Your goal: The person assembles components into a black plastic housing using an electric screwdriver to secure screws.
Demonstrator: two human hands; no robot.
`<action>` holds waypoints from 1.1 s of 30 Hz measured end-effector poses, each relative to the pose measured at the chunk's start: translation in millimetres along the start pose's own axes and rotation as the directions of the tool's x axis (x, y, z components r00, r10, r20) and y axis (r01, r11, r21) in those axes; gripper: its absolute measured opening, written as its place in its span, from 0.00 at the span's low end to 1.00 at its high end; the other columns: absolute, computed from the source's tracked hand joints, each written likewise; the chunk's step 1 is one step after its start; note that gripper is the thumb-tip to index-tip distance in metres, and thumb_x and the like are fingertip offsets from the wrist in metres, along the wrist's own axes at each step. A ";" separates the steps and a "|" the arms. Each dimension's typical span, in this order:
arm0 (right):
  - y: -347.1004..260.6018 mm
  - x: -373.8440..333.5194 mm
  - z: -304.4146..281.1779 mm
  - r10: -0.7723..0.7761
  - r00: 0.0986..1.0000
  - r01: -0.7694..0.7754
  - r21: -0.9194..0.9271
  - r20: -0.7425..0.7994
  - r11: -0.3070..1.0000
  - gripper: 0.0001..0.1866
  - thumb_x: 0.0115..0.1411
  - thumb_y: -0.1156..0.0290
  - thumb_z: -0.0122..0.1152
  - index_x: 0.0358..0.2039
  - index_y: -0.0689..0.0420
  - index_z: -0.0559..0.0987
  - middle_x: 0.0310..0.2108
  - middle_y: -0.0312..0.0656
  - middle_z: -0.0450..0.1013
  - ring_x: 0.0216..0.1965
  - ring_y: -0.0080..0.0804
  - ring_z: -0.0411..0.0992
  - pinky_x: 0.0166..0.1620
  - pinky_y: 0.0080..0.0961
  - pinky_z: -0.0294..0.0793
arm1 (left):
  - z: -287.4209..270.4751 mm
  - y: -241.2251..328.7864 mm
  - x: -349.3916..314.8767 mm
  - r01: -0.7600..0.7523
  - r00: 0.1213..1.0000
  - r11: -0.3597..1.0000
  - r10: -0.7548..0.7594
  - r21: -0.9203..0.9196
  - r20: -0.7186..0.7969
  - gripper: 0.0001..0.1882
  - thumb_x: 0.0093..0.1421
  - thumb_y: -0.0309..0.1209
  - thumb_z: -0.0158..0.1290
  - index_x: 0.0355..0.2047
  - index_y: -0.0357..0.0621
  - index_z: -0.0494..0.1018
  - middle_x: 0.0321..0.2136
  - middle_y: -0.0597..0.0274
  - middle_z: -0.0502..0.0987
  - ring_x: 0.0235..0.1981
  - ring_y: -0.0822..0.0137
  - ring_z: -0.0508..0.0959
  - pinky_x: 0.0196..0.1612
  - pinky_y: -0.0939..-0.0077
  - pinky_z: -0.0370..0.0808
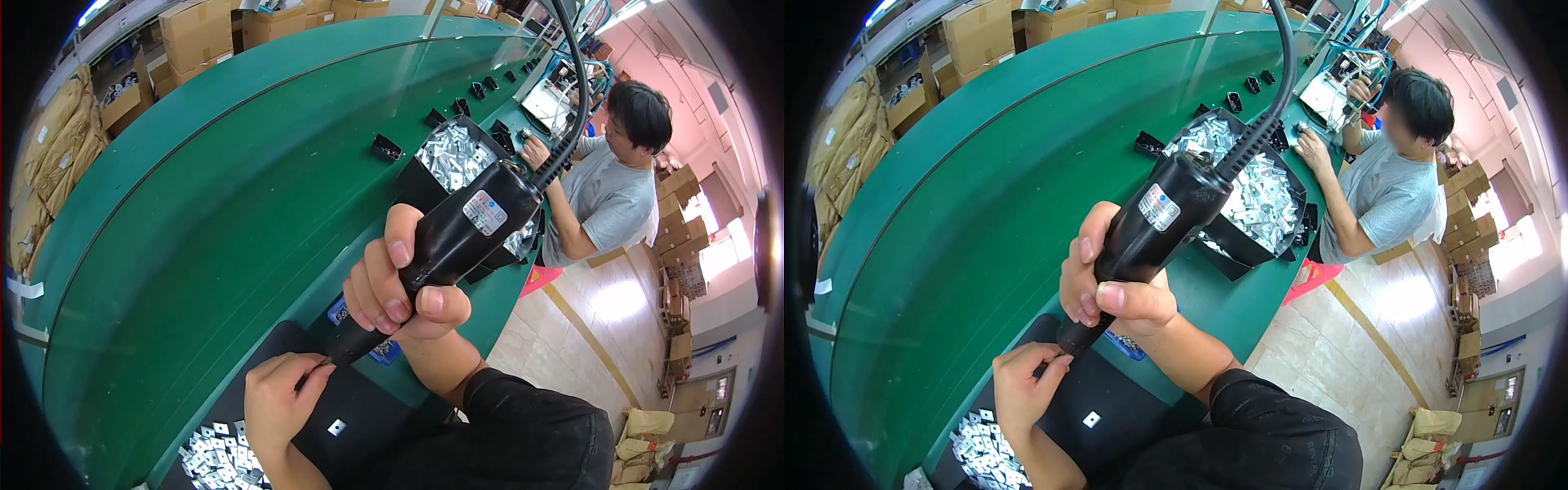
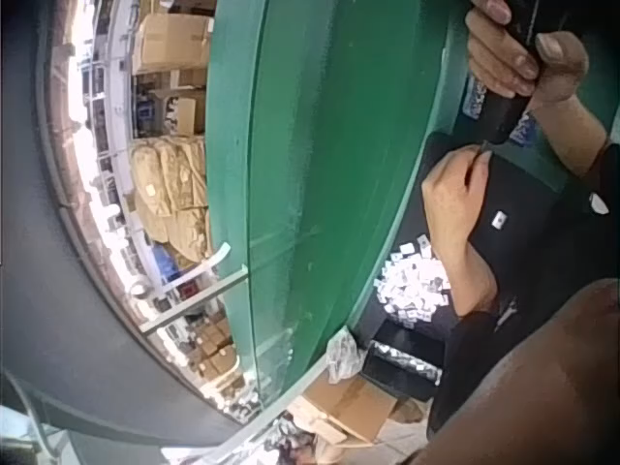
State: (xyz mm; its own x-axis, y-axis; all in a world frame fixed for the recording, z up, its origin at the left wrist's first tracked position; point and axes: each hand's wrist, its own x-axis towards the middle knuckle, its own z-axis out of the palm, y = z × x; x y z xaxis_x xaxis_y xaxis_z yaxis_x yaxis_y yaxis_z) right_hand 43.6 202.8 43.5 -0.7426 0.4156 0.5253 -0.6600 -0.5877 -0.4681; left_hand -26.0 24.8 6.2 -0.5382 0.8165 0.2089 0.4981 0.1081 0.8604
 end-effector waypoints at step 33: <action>-1.0 -1.6 4.7 0.069 0.997 -0.071 -0.129 -0.026 0.989 0.17 0.47 0.68 0.62 0.33 0.54 0.63 0.18 0.35 0.66 0.16 0.26 0.64 0.24 0.24 0.67 | 3.2 -1.9 1.1 -0.063 0.998 0.995 0.063 0.077 0.008 0.06 0.46 0.24 0.61 0.23 0.36 0.75 0.19 0.55 0.76 0.19 0.58 0.75 0.23 0.72 0.71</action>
State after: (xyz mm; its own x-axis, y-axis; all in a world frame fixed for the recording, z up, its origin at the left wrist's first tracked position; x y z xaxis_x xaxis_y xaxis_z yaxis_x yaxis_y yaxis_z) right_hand 46.0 199.5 46.5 -0.7888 0.3923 0.4732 -0.6145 -0.5213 -0.5921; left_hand -25.3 27.3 3.3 -0.5002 0.8263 0.2588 0.5819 0.0995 0.8071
